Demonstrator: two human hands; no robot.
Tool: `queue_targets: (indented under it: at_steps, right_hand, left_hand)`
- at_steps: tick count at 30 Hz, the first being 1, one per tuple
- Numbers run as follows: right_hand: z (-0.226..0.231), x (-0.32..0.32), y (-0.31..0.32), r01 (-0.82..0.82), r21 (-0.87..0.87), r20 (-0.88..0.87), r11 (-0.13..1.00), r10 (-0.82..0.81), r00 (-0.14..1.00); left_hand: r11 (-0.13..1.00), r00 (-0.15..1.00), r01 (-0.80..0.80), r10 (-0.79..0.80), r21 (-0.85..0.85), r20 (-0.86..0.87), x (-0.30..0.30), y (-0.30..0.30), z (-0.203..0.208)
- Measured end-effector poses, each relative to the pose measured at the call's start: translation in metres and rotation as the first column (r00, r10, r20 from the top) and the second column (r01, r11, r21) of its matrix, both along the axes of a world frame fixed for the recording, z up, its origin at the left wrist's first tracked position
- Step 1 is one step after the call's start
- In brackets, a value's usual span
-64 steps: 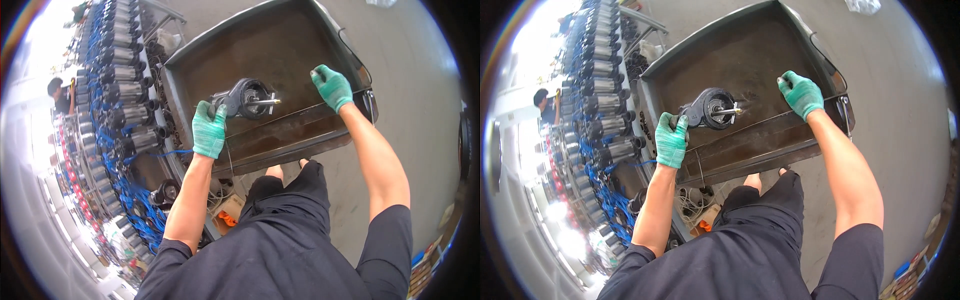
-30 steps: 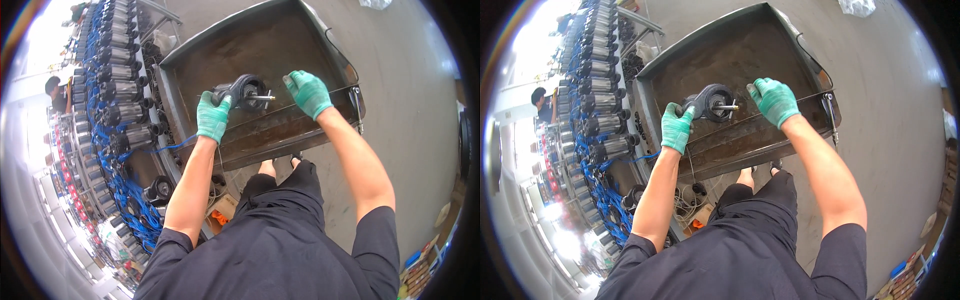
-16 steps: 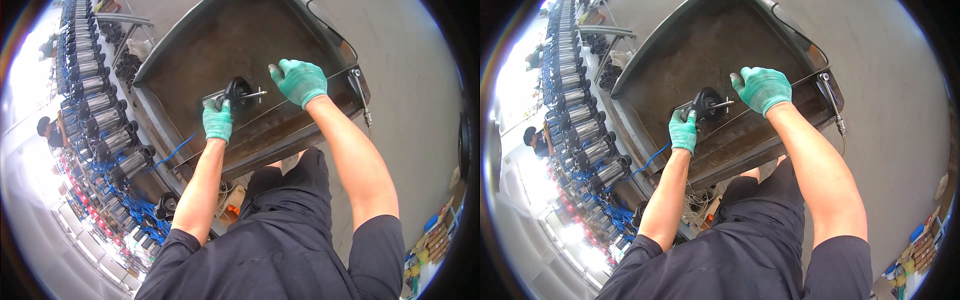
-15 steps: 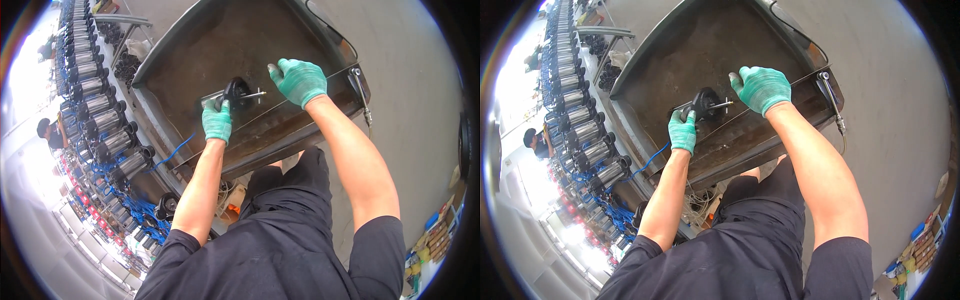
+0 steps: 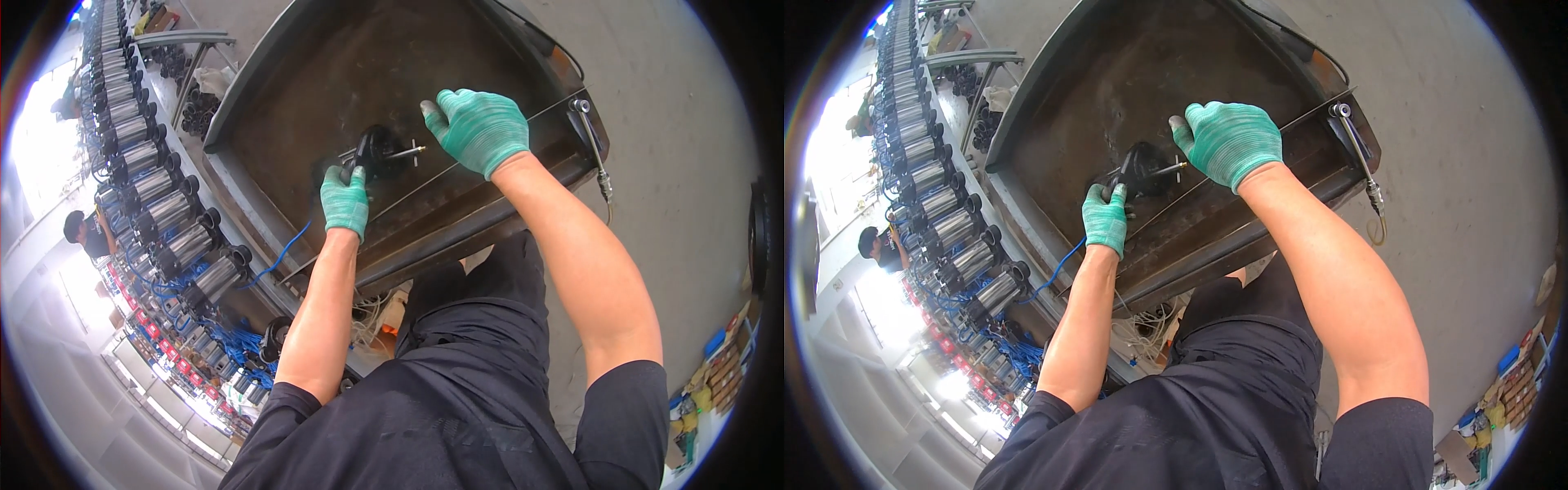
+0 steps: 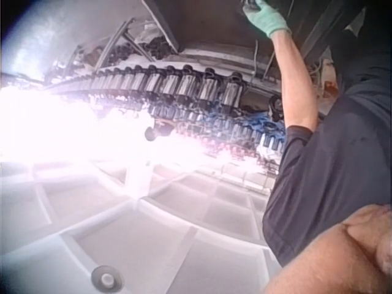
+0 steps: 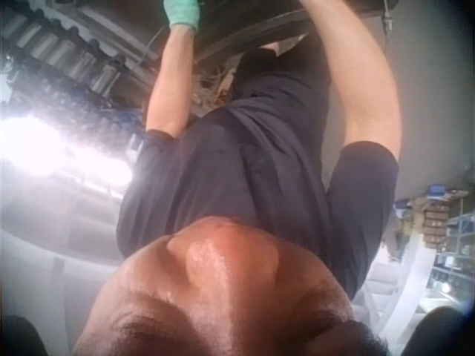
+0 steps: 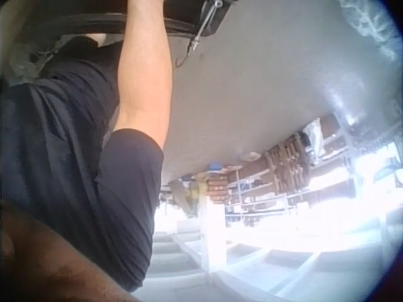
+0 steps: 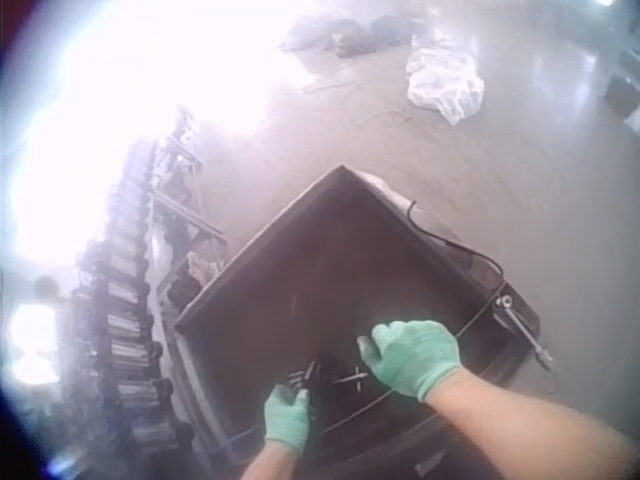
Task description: The person tests submersible pumps by connecting test fixtures to them, submerging the pumps in a water tank, and placing them onto a work table.
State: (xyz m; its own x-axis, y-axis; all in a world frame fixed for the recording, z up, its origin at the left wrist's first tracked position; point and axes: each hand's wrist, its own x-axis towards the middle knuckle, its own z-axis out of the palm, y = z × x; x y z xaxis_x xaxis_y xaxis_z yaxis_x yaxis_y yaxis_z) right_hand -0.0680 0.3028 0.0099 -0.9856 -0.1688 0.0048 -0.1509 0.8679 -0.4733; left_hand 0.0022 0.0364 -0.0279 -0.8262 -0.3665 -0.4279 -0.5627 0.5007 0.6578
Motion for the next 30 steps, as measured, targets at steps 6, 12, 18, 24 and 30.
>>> queue_targets:
  at_steps: [6,12,18,24,30]
  right_hand:
    - [-0.002,0.001,0.002,-0.004,-0.002,0.000,1.000,0.004,1.000]
    - [-0.002,0.001,0.002,-0.010,0.000,0.006,1.000,0.010,1.000]
    - [-0.002,0.000,0.002,-0.011,0.005,0.007,1.000,0.011,1.000]
    - [0.000,0.000,0.003,-0.007,0.002,0.010,1.000,0.007,1.000]
    - [-0.001,0.000,0.003,-0.004,0.007,0.012,1.000,0.004,1.000]
  left_hand:
    - [0.990,0.994,-0.100,0.094,0.103,0.062,-0.005,0.020,0.020]
    - [0.995,0.996,-0.072,0.067,0.076,0.064,-0.003,0.011,0.011]
    - [0.994,0.995,-0.079,0.074,0.076,0.070,-0.003,0.009,0.007]
    - [0.992,0.996,-0.074,0.068,0.101,0.058,-0.004,0.010,0.007]
    - [0.993,0.996,-0.079,0.074,0.084,0.056,-0.004,0.011,0.007]
